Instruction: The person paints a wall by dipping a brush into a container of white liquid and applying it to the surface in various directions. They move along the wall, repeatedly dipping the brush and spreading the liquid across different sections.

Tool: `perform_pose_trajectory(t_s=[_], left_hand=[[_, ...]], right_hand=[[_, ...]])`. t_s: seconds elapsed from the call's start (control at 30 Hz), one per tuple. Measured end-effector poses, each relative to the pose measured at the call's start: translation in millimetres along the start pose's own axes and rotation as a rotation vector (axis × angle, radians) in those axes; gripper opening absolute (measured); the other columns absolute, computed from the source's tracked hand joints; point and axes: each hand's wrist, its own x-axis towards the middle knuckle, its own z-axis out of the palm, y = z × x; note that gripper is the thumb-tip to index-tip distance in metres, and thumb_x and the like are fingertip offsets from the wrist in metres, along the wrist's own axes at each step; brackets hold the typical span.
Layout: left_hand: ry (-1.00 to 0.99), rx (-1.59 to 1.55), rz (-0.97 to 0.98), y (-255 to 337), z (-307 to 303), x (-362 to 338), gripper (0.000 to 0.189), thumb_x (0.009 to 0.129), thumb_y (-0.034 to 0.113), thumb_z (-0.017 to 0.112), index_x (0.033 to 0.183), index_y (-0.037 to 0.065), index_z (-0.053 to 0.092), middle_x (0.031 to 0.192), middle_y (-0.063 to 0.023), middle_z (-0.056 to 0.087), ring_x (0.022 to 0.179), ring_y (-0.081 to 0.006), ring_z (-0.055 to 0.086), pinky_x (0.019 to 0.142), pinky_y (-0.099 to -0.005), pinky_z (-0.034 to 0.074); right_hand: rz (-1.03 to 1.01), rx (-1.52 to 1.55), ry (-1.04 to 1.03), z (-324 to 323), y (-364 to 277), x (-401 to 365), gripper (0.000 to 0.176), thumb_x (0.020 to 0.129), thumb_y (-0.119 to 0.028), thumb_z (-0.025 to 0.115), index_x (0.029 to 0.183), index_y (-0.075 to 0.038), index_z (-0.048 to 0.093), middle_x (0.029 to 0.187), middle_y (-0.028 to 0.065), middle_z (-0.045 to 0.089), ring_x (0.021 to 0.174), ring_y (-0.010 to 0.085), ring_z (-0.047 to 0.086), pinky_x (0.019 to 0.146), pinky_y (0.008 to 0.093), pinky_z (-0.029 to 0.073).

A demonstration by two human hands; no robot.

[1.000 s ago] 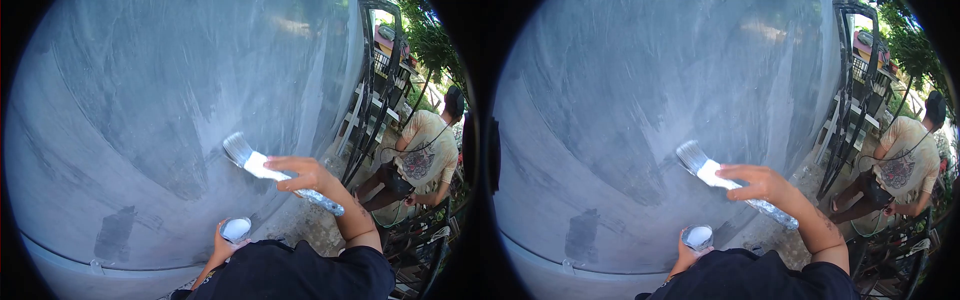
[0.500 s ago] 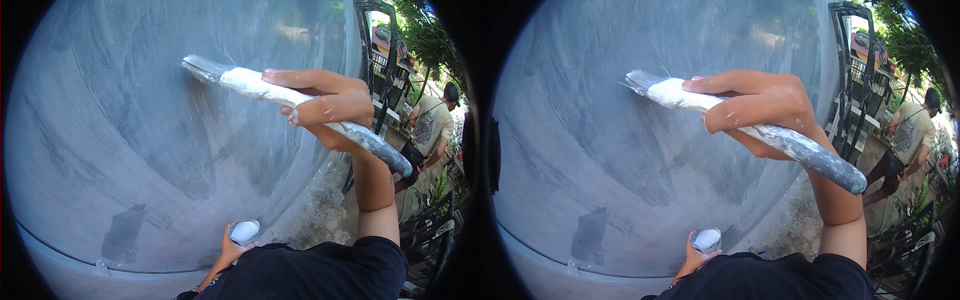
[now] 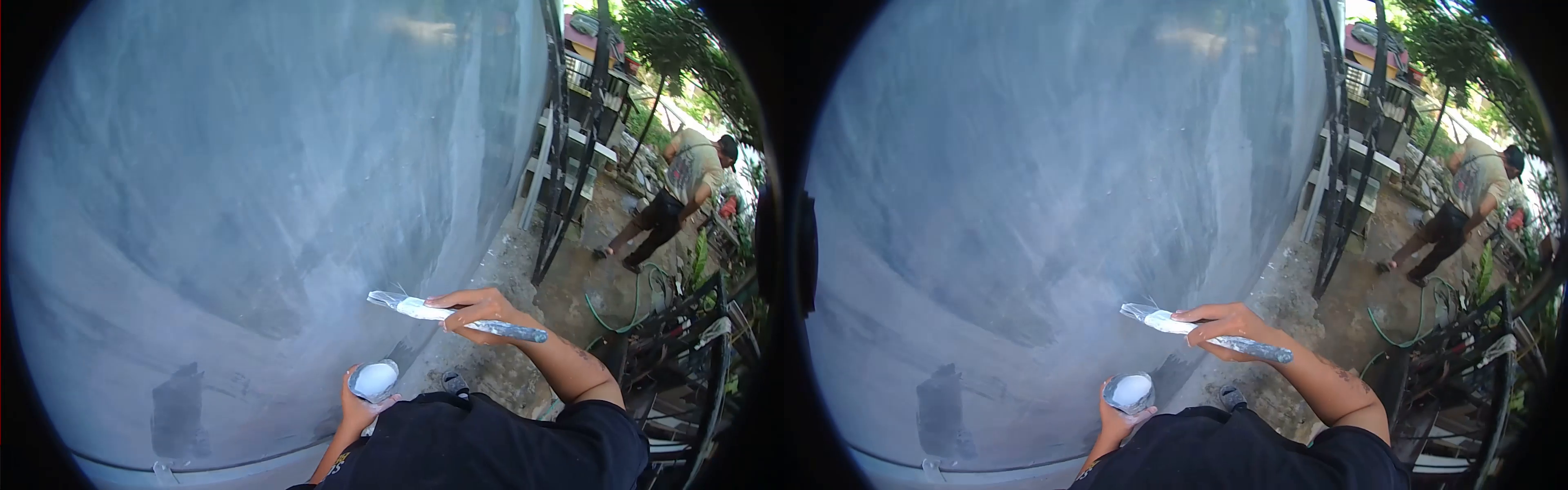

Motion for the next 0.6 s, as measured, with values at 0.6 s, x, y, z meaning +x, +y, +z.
perform_pose_trajectory(t_s=[0.6], left_hand=[[-0.328,-0.046,0.059,7,155,89,0.1,0.052,0.012,0.102,0.132,0.001,0.043,0.12,-0.0106,0.06,0.109,-0.0219,0.061,0.097,-0.0373,0.051]], right_hand=[[0.705,-0.056,0.805,-77,-24,-190,0.009,0.079,0.001,0.079,0.087,-0.001,0.074,0.098,0.0147,0.077,0.093,0.0253,0.075,0.08,0.0342,0.058]])
